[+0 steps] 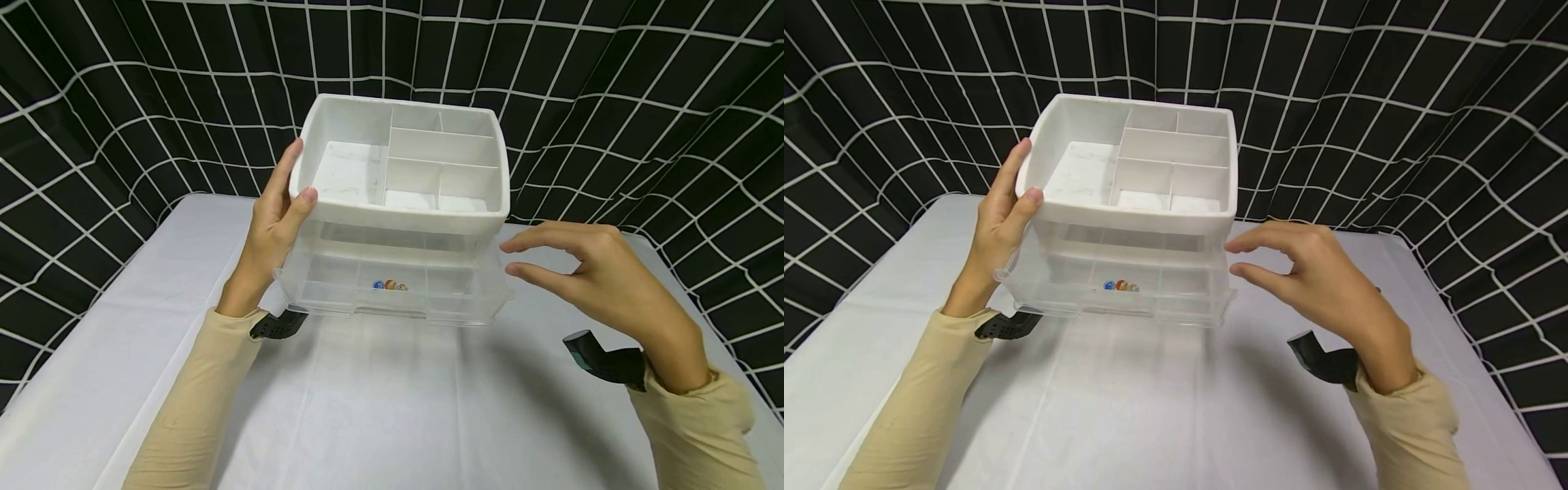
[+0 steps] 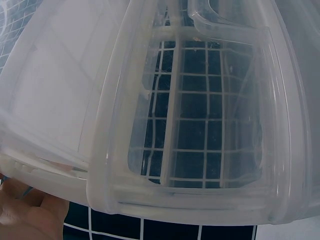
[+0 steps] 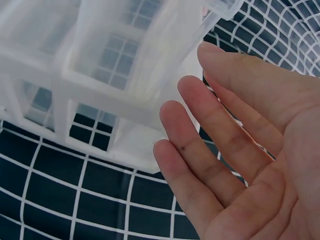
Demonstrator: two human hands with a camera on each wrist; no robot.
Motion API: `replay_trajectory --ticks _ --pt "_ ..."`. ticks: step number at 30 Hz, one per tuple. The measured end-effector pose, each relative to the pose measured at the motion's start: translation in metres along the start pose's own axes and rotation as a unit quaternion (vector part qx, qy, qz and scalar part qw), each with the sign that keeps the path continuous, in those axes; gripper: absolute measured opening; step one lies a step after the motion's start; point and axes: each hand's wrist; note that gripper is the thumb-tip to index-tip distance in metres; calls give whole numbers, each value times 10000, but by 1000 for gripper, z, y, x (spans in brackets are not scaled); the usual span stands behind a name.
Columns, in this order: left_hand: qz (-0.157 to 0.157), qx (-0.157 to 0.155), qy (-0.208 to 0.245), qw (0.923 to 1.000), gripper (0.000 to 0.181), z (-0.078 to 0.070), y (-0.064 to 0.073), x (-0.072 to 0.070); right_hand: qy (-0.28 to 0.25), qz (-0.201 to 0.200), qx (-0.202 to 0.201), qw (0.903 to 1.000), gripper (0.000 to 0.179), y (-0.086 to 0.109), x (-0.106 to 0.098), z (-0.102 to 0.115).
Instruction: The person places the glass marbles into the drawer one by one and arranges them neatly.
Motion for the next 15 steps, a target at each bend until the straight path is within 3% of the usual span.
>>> replay_trajectory --ticks 15 --pt "-4 -11 8 10000 61 2 0 0 252 57 399 9989 31 11 1 -23"
Point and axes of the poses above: each hand's wrist, its own y-axis away from the middle knuckle, its own x-axis out of the palm, z = x × y, and after that the axes turned 3 degrees about x, right-handed
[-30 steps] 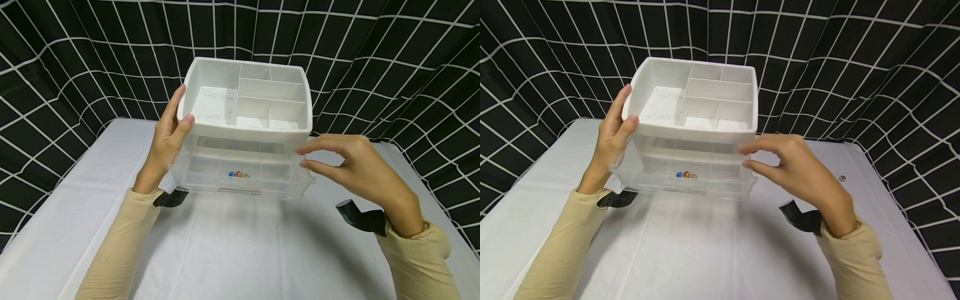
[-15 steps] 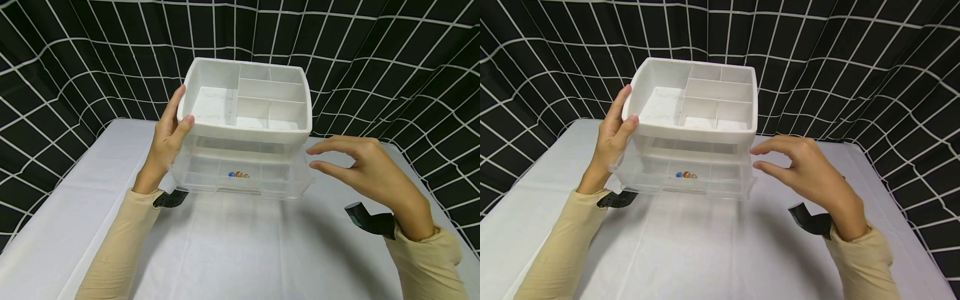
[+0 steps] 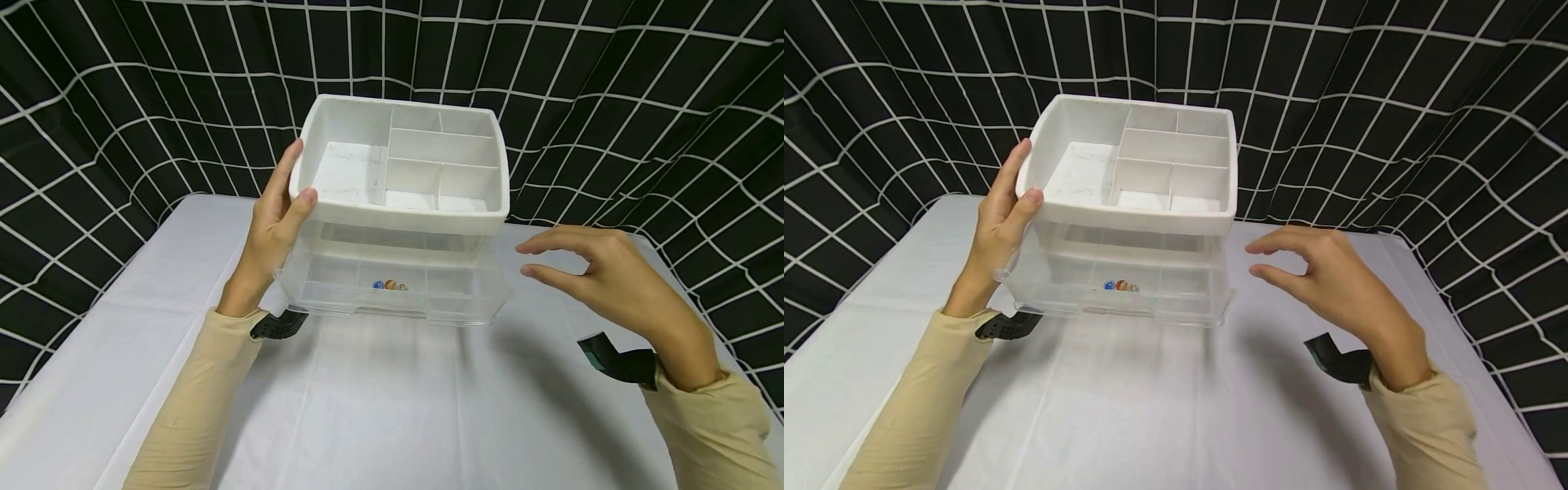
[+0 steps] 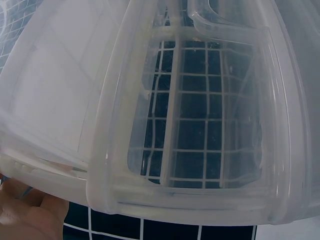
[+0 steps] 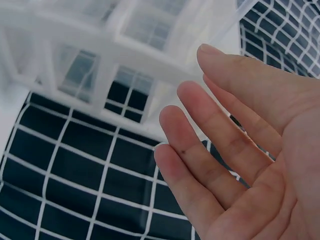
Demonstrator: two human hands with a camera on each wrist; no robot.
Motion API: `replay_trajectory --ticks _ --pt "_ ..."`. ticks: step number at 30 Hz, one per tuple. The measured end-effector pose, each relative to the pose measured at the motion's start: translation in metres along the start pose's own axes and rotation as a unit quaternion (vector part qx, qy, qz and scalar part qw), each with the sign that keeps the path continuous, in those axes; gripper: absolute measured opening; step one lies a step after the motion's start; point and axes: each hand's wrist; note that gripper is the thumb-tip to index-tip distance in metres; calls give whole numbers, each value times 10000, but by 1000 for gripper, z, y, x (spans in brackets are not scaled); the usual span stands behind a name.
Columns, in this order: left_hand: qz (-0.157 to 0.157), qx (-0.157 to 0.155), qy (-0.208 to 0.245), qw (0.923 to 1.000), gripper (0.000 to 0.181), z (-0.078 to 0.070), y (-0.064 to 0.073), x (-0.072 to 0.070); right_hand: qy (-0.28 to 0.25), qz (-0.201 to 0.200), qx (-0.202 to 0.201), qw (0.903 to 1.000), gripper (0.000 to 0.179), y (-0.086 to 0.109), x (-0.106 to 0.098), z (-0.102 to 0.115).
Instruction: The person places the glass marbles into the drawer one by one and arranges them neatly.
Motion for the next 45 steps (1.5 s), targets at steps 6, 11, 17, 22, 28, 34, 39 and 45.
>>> replay_trajectory --ticks 6,11,17,22,28,34,39,45 --pt "3 36 3 10000 61 0 0 0 221 85 274 9993 31 4 1 -12" --pt "10 57 87 9999 61 -1 -1 1 331 209 579 9976 31 8 1 -24" --pt "6 44 33 10000 61 -1 0 1 407 234 662 9967 30 13 3 -38" --pt "-4 49 28 10000 60 -1 -1 1 370 157 592 9974 30 17 7 -50" --pt "-4 13 41 10000 60 -1 0 1 394 215 780 9959 29 22 12 -64" --pt "-20 9 59 10000 61 -1 0 2 399 124 887 9952 28 25 16 -78" --pt "-28 -40 67 10000 60 -1 0 1 485 168 1011 9936 26 28 19 -88" --pt "-16 -15 93 10000 60 0 0 1 463 159 1160 9920 25 31 22 -100"
Point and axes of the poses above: each hand's wrist, its own y-axis away from the middle knuckle, its own x-axis out of the palm, z = x × y, and after that the axes turned 3 degrees about x, right-handed
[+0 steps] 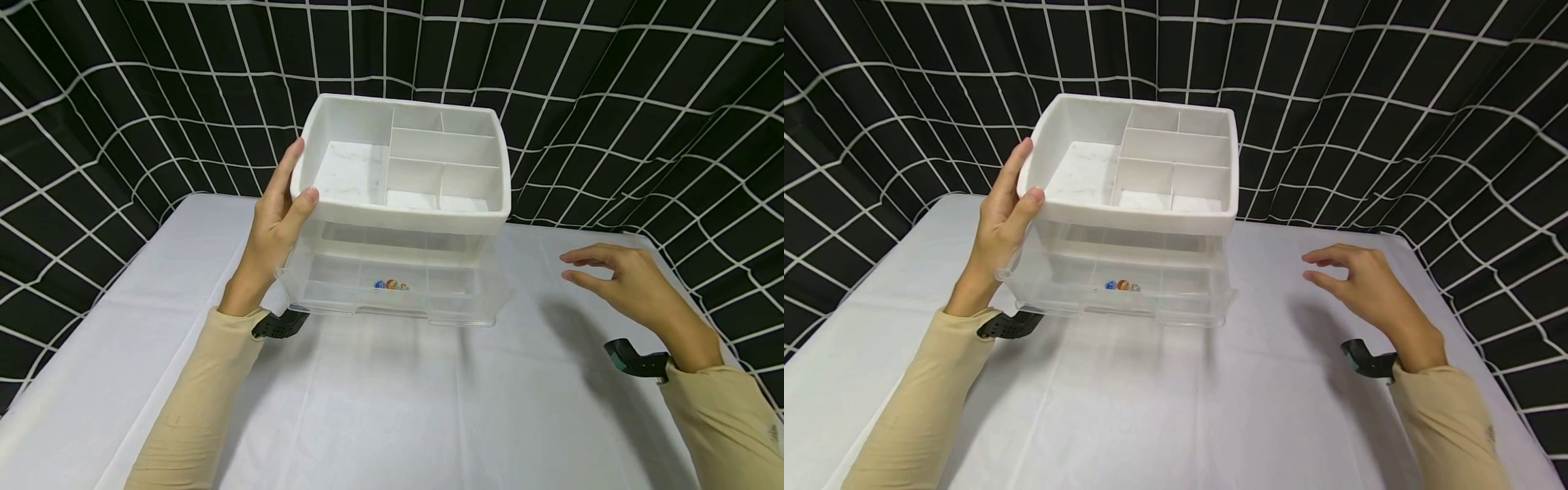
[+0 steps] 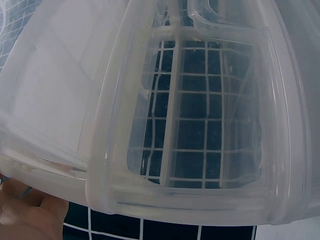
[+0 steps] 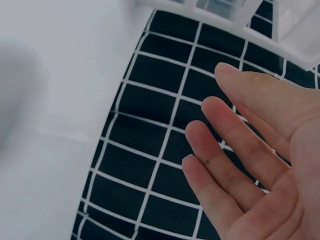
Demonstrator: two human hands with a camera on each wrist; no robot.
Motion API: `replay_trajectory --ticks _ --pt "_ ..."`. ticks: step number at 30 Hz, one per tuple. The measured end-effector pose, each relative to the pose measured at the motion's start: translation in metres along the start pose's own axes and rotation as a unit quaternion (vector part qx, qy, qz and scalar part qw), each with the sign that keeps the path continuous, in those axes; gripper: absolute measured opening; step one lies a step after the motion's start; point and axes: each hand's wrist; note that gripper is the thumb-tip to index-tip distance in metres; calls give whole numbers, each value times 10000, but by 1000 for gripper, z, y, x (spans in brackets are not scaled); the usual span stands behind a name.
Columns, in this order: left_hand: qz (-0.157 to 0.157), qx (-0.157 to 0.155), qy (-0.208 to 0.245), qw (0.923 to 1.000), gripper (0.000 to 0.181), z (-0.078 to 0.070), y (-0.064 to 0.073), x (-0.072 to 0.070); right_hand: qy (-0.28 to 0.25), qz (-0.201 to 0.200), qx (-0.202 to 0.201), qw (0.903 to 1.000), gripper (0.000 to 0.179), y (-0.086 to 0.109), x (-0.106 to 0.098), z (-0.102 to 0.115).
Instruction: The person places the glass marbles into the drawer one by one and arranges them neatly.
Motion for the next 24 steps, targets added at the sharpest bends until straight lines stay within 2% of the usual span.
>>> replay_trajectory --ticks 6,12,19,24 --pt "4 13 1 10000 60 1 0 -1 -21 -22 -30 10000 25 1 6 -11" --pt "4 13 -7 10000 60 1 0 0 14 57 194 9998 24 3 9 -17" --pt "13 26 -31 10000 60 1 0 -1 5 39 267 9996 23 5 13 -25" --pt "10 10 -30 10000 60 -2 0 0 -58 83 502 9987 23 8 15 -31"
Point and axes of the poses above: each hand's wrist, its own y-axis away from the middle knuckle, its own x-axis out of the palm, z = x × y, and after that the axes turned 3 degrees about x, right-handed
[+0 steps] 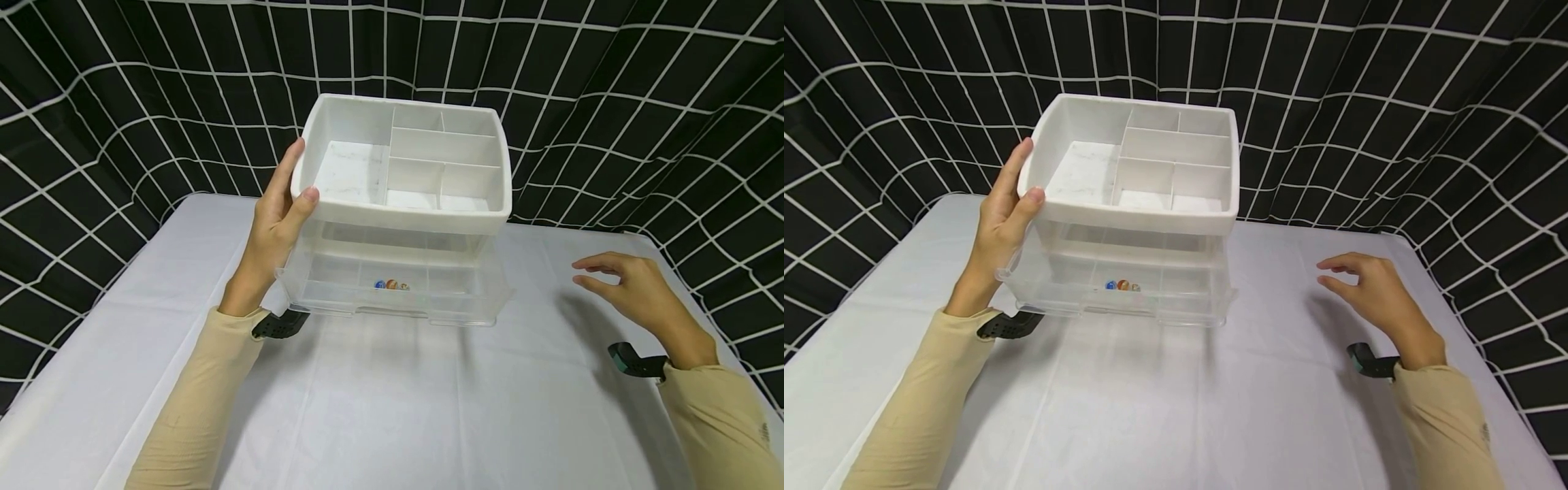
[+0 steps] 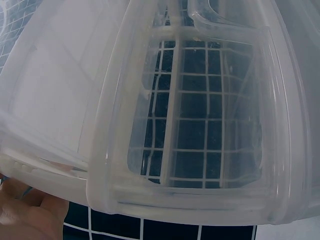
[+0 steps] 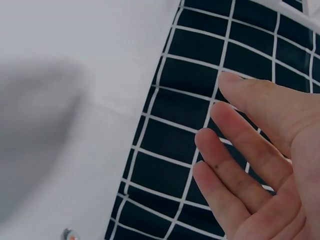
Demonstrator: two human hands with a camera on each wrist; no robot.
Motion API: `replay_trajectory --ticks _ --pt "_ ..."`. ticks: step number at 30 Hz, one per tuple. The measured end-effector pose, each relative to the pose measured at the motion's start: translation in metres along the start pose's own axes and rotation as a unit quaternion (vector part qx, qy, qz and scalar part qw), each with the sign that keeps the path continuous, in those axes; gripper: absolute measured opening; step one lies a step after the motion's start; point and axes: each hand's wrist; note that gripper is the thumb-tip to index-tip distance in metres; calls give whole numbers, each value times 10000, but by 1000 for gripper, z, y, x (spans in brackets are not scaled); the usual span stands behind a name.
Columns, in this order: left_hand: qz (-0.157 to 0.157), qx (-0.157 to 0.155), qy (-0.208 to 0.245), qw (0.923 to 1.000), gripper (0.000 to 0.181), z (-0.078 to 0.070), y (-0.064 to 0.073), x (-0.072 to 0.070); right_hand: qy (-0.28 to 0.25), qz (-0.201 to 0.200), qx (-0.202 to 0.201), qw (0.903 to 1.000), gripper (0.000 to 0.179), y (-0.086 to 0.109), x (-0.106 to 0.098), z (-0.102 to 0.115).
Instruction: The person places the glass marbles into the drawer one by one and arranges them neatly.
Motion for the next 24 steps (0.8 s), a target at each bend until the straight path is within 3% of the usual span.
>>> replay_trajectory --ticks 24 --pt "8 8 44 10000 61 0 0 1 -67 116 527 9985 28 6 7 -42"
Point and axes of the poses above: each hand's wrist, its own y-axis away from the middle knuckle, its own x-axis out of the palm, z = x × y, and after that the axes turned 3 degrees about x, right-handed
